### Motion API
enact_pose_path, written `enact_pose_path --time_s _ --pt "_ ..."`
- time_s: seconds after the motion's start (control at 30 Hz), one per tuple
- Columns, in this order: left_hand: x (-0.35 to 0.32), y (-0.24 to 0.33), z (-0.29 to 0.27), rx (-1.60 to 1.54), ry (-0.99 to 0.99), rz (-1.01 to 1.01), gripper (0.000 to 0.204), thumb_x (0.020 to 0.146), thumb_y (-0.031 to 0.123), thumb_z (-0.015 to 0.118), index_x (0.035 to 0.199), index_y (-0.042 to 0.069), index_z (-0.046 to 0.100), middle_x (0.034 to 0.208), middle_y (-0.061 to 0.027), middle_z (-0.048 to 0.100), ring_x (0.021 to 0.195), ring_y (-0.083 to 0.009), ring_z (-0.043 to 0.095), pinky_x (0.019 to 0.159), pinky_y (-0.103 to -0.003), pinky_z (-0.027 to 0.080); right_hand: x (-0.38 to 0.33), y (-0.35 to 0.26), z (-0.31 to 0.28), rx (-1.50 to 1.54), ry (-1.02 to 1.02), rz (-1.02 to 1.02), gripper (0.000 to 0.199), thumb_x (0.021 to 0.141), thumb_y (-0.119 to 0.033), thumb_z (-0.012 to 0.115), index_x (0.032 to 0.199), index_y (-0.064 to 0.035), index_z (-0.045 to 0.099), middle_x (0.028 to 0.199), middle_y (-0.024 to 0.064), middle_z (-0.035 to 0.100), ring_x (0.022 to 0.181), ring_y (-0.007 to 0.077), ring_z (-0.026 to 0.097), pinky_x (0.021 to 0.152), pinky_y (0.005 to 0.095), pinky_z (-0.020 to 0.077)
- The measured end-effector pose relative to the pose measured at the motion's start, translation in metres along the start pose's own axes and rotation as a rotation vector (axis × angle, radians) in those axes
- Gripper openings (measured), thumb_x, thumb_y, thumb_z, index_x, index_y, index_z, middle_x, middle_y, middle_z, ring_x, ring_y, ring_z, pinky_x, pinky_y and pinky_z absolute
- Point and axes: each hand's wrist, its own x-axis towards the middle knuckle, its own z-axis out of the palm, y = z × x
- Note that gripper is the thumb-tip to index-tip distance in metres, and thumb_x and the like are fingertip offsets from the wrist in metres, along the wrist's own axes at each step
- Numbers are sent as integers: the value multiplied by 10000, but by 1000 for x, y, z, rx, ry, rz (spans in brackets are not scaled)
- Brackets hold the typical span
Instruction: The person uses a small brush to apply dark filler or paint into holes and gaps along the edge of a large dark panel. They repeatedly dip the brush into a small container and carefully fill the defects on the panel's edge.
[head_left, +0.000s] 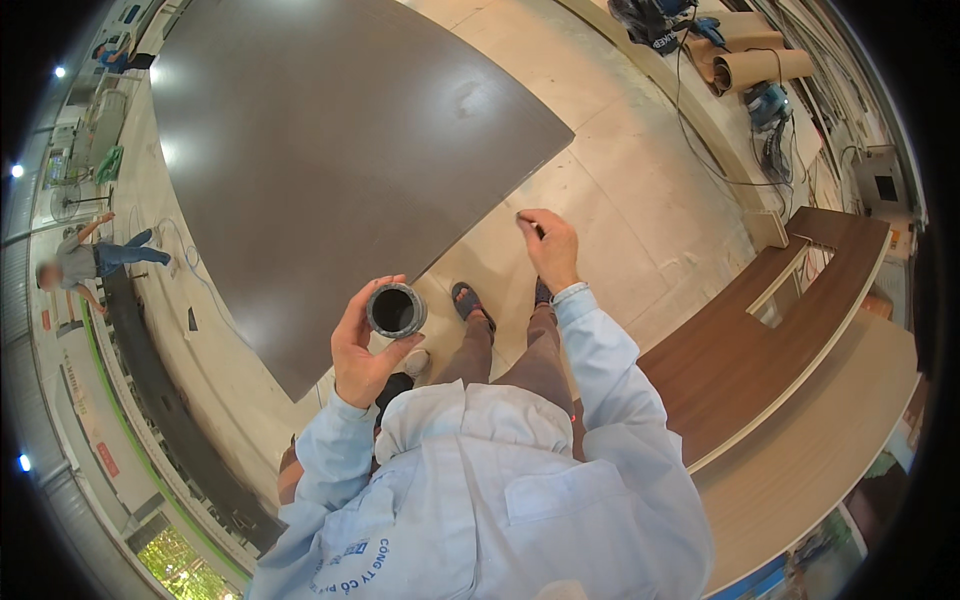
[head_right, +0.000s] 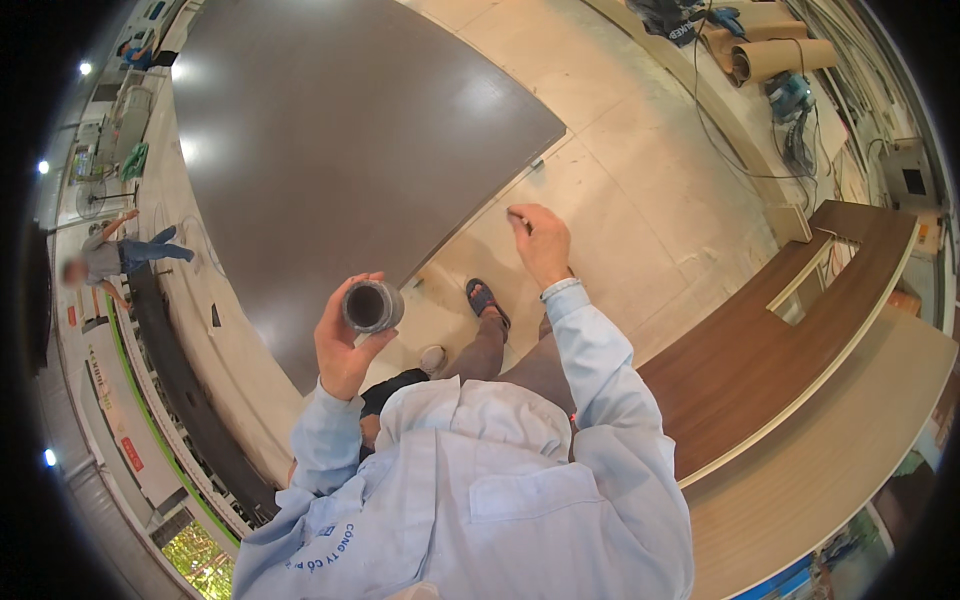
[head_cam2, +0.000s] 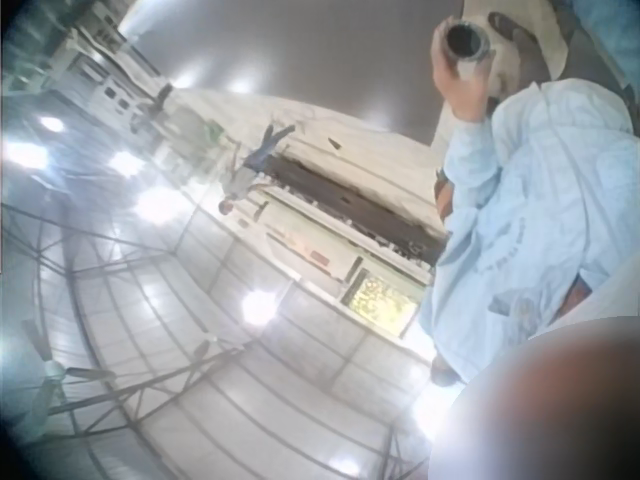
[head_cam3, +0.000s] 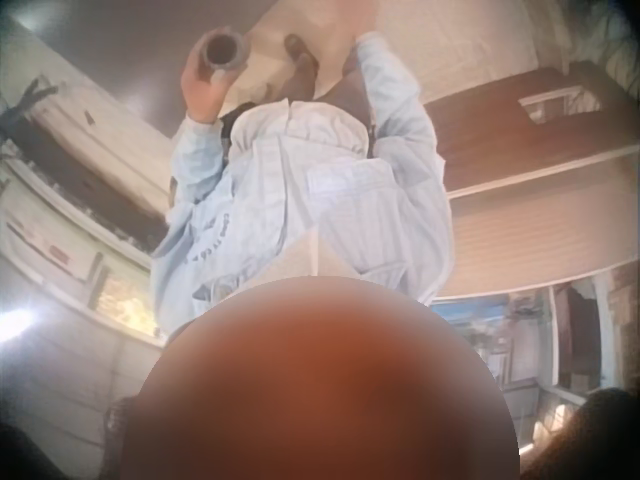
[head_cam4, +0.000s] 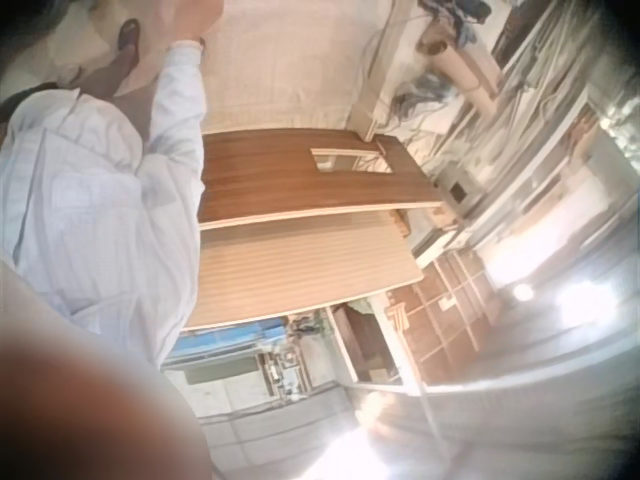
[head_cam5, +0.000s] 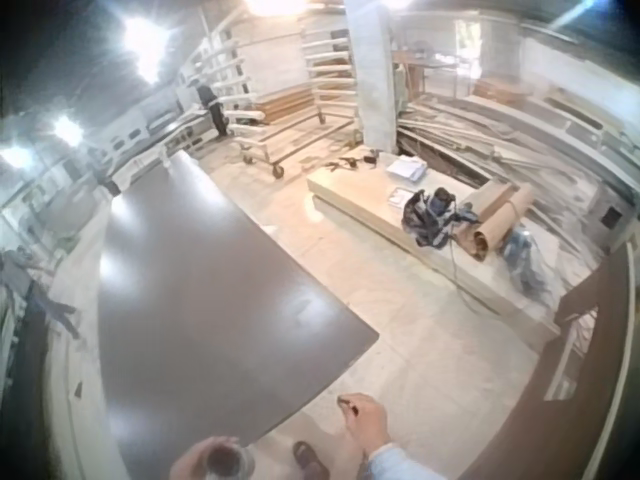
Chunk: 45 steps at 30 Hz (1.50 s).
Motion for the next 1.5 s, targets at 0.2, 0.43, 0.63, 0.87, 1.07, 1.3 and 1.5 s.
enact_pose_path --time_s 0.2,0.43,0.63,0.87,1.07,1.3,1.5 --pt "3 -3 -10 -19 12 20 789 766 -64 838 1478 1 506 1468 -170 607 1344 -238 592 1144 -390 466 -19 -8 22 -72 -192 -113 90 903 -100 726 975 -90 779 962 90 764 864 305 715 758 402 559" --pt "2 -7 -31 -17 45 50 793 765 -64 844 1479 2 504 1462 -177 610 1355 -242 585 1155 -400 457 -32 -14 31 0 92 -4 116 901 -60 743 1013 -59 772 922 119 750 797 253 710 692 345 551" --pt "6 -3 -36 -37 62 55 797 764 -63 848 1480 5 505 1461 -178 610 1356 -246 580 1163 -404 444 -60 -32 55 -90 -443 -104 108 895 -76 708 987 -46 757 953 139 742 877 339 700 771 423 553" --pt "7 -3 -45 -21 90 30 789 770 -55 847 1479 6 506 1458 -175 614 1353 -243 583 1163 -398 444 -69 -30 63 39 -175 21 108 891 -85 711 984 -50 754 946 146 737 876 360 695 784 436 552" --pt "7 -3 -47 -33 98 44 781 776 -38 853 1476 10 511 1458 -163 616 1344 -230 588 1151 -388 457 -94 -46 86 49 -349 -106 100 891 -90 720 977 -56 757 932 126 743 833 327 707 738 401 553" --pt "7 0 -46 -15 112 26 778 775 -43 854 1473 15 515 1456 -145 620 1331 -215 593 1144 -382 465 -84 -41 75 50 -206 15 99 882 -92 729 973 -62 757 914 124 737 829 335 705 738 411 556" --pt "8 -3 -43 -24 100 46 776 779 -35 857 1473 19 515 1455 -141 620 1323 -210 596 1138 -380 470 -101 -49 94 80 -368 -123 99 887 -97 729 971 -51 755 932 140 744 837 329 713 755 408 559"
